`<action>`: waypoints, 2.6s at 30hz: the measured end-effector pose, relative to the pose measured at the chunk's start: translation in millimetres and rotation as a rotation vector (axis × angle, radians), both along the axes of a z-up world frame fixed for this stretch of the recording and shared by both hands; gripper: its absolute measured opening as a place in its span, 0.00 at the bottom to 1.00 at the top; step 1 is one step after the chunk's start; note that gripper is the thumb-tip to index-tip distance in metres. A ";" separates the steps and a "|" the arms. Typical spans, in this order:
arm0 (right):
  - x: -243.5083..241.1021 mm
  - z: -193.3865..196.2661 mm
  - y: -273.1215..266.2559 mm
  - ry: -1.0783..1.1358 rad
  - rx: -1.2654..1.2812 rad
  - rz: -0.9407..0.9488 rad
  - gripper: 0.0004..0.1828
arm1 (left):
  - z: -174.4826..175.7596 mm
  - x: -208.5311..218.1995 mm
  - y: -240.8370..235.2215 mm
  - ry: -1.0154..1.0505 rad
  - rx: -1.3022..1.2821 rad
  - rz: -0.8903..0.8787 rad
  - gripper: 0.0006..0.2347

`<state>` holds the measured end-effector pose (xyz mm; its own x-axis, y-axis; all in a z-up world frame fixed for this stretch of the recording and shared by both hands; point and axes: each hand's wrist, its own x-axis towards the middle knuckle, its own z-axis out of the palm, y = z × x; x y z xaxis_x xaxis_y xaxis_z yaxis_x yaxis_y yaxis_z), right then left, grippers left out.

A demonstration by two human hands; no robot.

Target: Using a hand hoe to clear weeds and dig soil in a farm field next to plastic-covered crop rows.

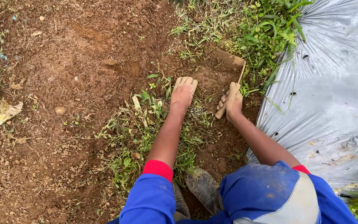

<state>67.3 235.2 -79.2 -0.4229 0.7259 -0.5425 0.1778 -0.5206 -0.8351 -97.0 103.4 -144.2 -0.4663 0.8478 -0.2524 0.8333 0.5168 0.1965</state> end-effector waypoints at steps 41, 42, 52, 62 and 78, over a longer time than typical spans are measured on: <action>10.4 -6.1 2.1 0.139 -0.019 0.045 0.28 | 125.4 -39.6 -57.8 -0.677 0.387 0.299 0.13; 9.1 -2.9 3.6 0.137 -0.022 0.057 0.27 | 134.9 -40.0 -59.9 -0.603 0.348 0.231 0.10; 8.5 12.5 9.0 0.098 0.045 0.074 0.27 | 132.4 -3.0 -92.0 -0.499 0.440 0.229 0.08; 31.2 97.5 -20.9 -0.030 0.009 0.100 0.20 | 102.8 4.8 -94.8 -0.440 0.611 0.275 0.08; 48.6 106.6 -32.7 -0.214 -0.029 0.289 0.16 | 119.9 5.9 -86.4 -0.549 0.604 0.408 0.09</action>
